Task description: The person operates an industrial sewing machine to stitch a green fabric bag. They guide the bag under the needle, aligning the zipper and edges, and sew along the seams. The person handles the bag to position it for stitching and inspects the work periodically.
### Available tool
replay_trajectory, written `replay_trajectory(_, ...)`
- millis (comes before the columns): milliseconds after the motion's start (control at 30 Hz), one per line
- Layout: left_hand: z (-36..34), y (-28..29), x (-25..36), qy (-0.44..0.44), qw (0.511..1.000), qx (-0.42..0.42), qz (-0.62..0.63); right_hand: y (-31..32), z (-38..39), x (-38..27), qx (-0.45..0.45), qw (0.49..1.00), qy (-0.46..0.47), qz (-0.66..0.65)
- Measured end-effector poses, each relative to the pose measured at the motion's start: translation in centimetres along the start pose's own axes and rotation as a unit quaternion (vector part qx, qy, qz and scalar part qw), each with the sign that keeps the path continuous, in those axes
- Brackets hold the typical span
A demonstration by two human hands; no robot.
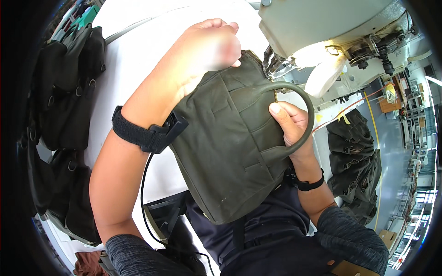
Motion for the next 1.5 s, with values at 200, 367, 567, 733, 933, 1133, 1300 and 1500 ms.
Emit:
replay_trajectory(200, -0.4, 0.5, -0.8, 0.01, 0.999, 0.007, 0.053, 0.4, 0.0, 0.0, -0.004, 1.0, 0.001, 0.02)
replay_trajectory(367, -1.0, 0.6, -1.4, 0.016, 0.998, 0.015, 0.051, 0.4, 0.0, -0.1, 0.004, 1.0, 0.003, 0.018)
replay_trajectory(567, -0.4, -0.3, 0.3, 0.015, 0.988, 0.021, -0.154, 0.6, 0.0, 0.2, 0.002, 1.0, 0.002, 0.012)
replay_trajectory(733, 0.0, -0.7, 2.1, -0.027, 0.961, -0.146, -0.232, 0.4, 0.0, 0.0, -0.002, 1.0, 0.0, 0.007)
replay_trajectory(933, -0.6, 0.2, 0.9, -0.051, 0.941, -0.185, -0.28, 0.5, 0.0, 0.1, 0.006, 1.0, 0.005, 0.018)
replay_trajectory(1133, -0.6, -0.3, 0.7, -0.092, 0.926, -0.174, -0.322, 0.5, 0.2, 0.1, 0.026, 0.999, 0.026, 0.028)
replay_trajectory(1300, -0.7, 0.2, 0.0, -0.086, 0.934, -0.167, -0.303, 0.3, 0.1, 0.1, 0.013, 0.999, 0.024, 0.02)
replay_trajectory(1500, -0.6, 0.7, -0.2, -0.106, 0.936, -0.183, -0.281, 0.1, 0.1, 0.0, 0.008, 0.999, 0.032, 0.021)
Point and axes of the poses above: each hand's wrist, its own z-axis away from the middle knuckle, its own y-axis out of the back of the hand, x = y × z, the point moved 1 cm from there along -z, towards the middle knuckle, and after that the axes turned 14 degrees about -y, right-handed, at the moved point
